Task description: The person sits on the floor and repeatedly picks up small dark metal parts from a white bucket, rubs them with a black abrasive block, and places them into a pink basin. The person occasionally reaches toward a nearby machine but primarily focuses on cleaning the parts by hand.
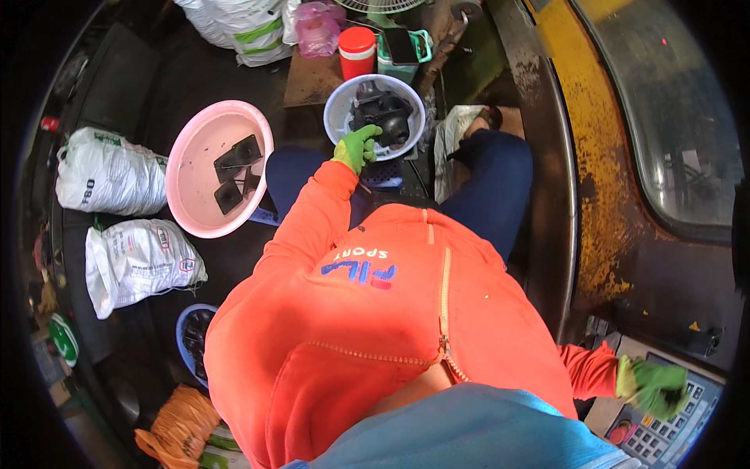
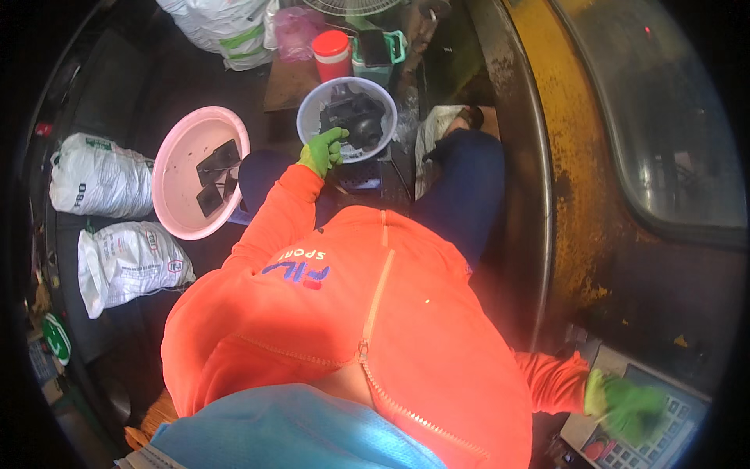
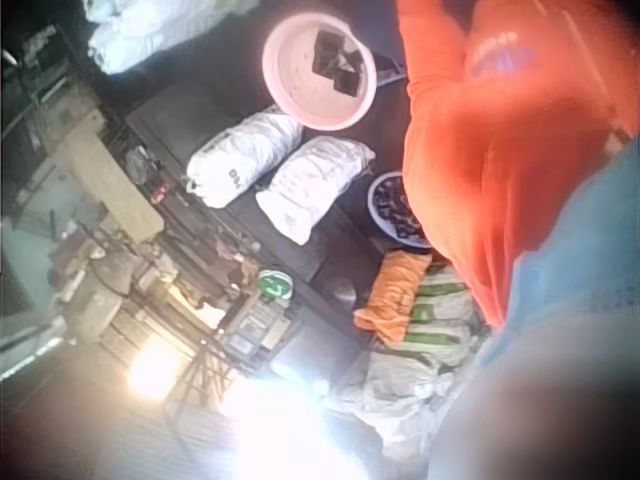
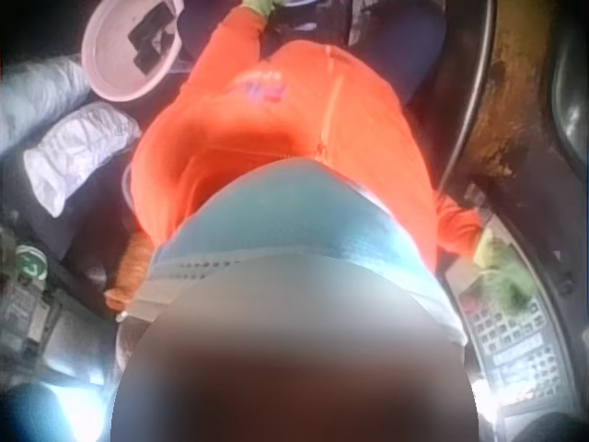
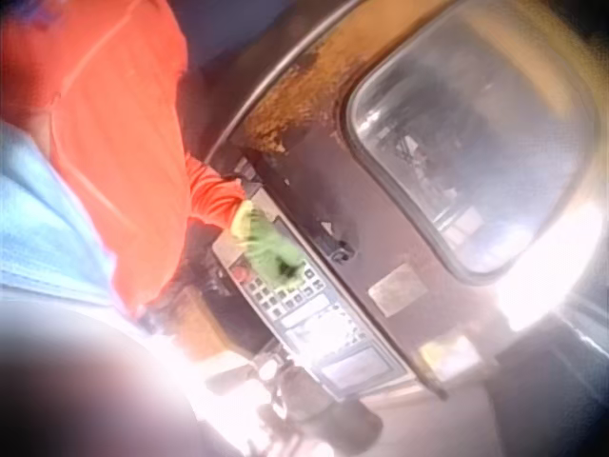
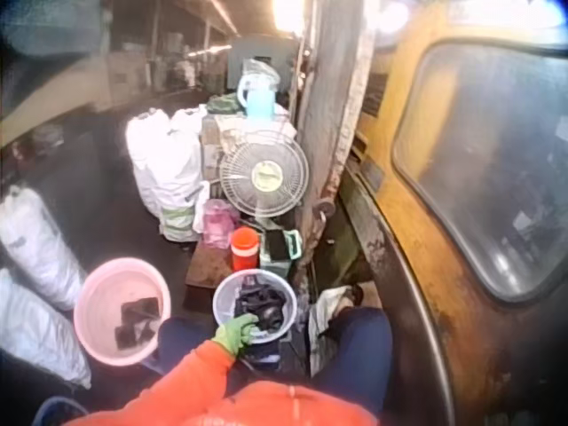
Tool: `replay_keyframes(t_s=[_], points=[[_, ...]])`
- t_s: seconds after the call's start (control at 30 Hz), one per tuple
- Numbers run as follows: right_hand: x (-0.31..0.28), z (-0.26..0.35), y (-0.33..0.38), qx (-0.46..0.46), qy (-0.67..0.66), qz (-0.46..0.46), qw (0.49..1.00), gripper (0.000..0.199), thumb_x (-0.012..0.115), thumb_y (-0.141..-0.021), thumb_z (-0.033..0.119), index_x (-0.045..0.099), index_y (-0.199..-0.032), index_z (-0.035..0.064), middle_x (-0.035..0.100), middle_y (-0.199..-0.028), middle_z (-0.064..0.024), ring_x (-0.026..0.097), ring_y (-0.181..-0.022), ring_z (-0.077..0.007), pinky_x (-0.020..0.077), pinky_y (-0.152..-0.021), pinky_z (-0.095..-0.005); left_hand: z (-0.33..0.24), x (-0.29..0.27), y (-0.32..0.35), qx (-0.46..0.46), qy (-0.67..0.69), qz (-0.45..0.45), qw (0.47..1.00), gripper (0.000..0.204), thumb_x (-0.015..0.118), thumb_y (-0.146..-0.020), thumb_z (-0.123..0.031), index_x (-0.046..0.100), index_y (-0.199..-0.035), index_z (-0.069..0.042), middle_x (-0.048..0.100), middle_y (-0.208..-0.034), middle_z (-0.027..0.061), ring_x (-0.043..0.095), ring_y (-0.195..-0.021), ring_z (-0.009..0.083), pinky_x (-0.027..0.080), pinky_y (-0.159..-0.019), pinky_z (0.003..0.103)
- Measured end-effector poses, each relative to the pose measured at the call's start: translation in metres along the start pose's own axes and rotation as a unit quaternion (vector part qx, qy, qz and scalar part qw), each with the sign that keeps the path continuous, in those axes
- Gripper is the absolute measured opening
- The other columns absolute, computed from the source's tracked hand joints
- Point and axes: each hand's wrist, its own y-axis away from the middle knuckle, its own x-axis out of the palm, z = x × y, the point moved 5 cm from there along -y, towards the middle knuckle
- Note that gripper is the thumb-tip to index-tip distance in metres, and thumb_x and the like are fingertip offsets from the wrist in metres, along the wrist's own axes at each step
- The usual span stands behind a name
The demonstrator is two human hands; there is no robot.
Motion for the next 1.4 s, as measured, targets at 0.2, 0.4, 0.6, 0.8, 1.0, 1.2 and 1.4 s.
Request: replay_keyframes(t_s=[0.2, 0.4, 0.6, 0.8, 1.0, 1.2, 1.4], points=[[-0.004, -0.038, -0.009, 0.087, 0.082, -0.023, 0.993, 0.038, 0.053, -0.092, 0.03, 0.061, -0.113, -0.0003, 0.059, -0.114, -0.0173, 0.052, -0.105, -0.0344, 0.0409, -0.089, -0.0473, 0.004, 0.012, 0.002, -0.022, -0.001, 0.009, 1.0, 0.02, 0.062, -0.086, -0.024, 0.066, -0.091, -0.005, 0.044, -0.061, -0.0015, 0.037, -0.046, 0.01, 0.034, -0.046, 0.027], [0.027, -0.084, -0.007, 0.117, 0.152, 0.08, 0.978, 0.033, 0.051, -0.095, 0.026, 0.062, -0.113, -0.0001, 0.063, -0.103, -0.0132, 0.058, -0.095, -0.0267, 0.0472, -0.085, -0.0399, 0.01, -0.01, -0.015, -0.033, -0.018, -0.048, 0.998, 0.026, 0.061, -0.088, -0.027, 0.066, -0.102, -0.005, 0.047, -0.062, -0.0016, 0.043, -0.05, 0.0106, 0.036, -0.05, 0.025], [0.139, -0.118, -0.005, 0.322, -0.403, 0.119, 0.848, 0.025, 0.05, -0.096, 0.01, 0.06, -0.113, -0.0059, 0.053, -0.074, -0.002, 0.051, -0.066, -0.009, 0.0422, -0.057, -0.0219, 0.019, -0.024, -0.042, 0.005, -0.117, -0.01, 0.993, 0.027, 0.062, -0.087, -0.027, 0.068, -0.104, -0.007, 0.049, -0.064, 0.0005, 0.046, -0.051, 0.0139, 0.038, -0.047, 0.029], [0.29, -0.169, -0.001, 0.307, -0.432, 0.141, 0.836, 0.022, 0.06, -0.093, 0.02, 0.062, -0.102, 0.0001, 0.053, -0.064, -0.0016, 0.051, -0.051, -0.0124, 0.0387, -0.047, -0.0271, 0.031, -0.03, -0.03, -0.057, 0.007, 0.019, 0.998, 0.031, 0.057, -0.093, -0.039, 0.066, -0.098, -0.01, 0.039, -0.051, -0.0058, 0.035, -0.041, 0.0112, 0.035, -0.043, 0.027], [0.386, -0.16, -0.015, 0.336, -0.365, 0.182, 0.849, 0.024, 0.071, -0.083, 0.021, 0.053, -0.09, 0.0067, 0.058, -0.073, -0.0024, 0.057, -0.06, -0.0134, 0.0457, -0.056, -0.0286, 0.04, -0.053, -0.022, -0.041, 0.052, 0.006, 0.998, 0.038, 0.058, -0.092, -0.037, 0.064, -0.115, -0.008, 0.056, -0.068, -0.001, 0.041, -0.045, 0.0114, 0.041, -0.046, 0.029], [0.352, -0.175, -0.08, 0.277, -0.322, 0.519, 0.742, 0.056, 0.07, -0.084, 0.04, 0.055, -0.125, 0.0048, 0.064, -0.108, -0.0113, 0.066, -0.083, -0.0197, 0.0518, -0.071, -0.0296, 0.045, -0.075, -0.025, -0.046, 0.132, 0.037, 0.989, 0.032, 0.055, -0.095, -0.037, 0.063, -0.11, -0.009, 0.064, -0.08, 0.0021, 0.052, -0.051, 0.0158, 0.048, -0.051, 0.034], [0.218, -0.365, -0.19, 0.295, -0.085, 0.033, 0.951, 0.036, 0.071, -0.083, 0.034, 0.064, -0.104, 0.0062, 0.059, -0.072, -0.0033, 0.052, -0.056, -0.0104, 0.0404, -0.051, -0.0274, 0.017, -0.053, -0.017, -0.017, 0.175, 0.0, 0.984, 0.028, 0.058, -0.095, -0.034, 0.061, -0.114, -0.014, 0.064, -0.081, 0.0004, 0.059, -0.062, 0.0199, 0.052, -0.06, 0.038]])
